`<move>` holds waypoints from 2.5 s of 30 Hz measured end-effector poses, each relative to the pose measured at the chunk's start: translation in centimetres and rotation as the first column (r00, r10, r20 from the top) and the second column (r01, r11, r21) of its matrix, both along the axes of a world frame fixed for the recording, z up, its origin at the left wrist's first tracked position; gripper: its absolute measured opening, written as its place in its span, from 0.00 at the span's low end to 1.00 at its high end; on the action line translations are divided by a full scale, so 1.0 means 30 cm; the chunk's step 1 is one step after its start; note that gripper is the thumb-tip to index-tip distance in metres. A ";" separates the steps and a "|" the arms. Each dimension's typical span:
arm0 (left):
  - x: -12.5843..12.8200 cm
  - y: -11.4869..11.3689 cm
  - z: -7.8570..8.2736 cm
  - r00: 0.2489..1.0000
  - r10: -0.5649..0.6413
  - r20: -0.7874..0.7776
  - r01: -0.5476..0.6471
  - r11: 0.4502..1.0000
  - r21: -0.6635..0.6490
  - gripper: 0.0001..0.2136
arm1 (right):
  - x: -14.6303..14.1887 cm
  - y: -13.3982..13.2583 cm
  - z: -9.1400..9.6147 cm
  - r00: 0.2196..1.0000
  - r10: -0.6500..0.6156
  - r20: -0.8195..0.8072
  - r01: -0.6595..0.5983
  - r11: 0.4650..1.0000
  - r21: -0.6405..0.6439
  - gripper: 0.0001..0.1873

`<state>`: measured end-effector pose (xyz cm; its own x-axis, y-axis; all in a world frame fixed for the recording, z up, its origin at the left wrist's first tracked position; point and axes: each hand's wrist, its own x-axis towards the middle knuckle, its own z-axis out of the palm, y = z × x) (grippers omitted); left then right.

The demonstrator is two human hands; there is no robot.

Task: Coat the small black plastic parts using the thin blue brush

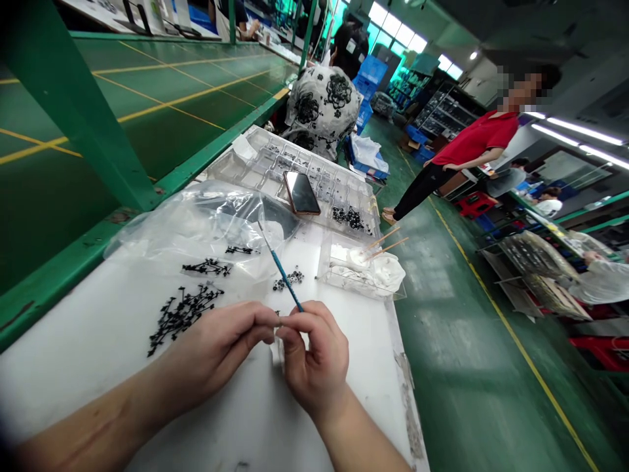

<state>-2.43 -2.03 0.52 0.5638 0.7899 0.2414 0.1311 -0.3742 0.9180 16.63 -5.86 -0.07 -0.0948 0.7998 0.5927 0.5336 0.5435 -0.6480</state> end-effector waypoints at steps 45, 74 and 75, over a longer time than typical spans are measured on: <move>0.063 -0.364 0.449 0.891 -0.032 0.453 0.267 0.844 -0.466 0.22 | -0.158 -0.609 0.471 0.725 -0.025 -0.688 -0.034 0.997 -0.072 0.16; 0.299 -0.349 0.371 0.809 0.328 0.488 0.229 0.589 -0.775 0.16 | 0.101 -0.432 0.281 0.929 -0.114 -0.352 0.183 0.968 0.169 0.23; 0.325 -0.343 0.367 0.817 0.318 0.482 0.233 0.582 -0.779 0.16 | 0.117 -0.414 0.281 0.928 -0.120 -0.353 0.198 0.961 0.193 0.21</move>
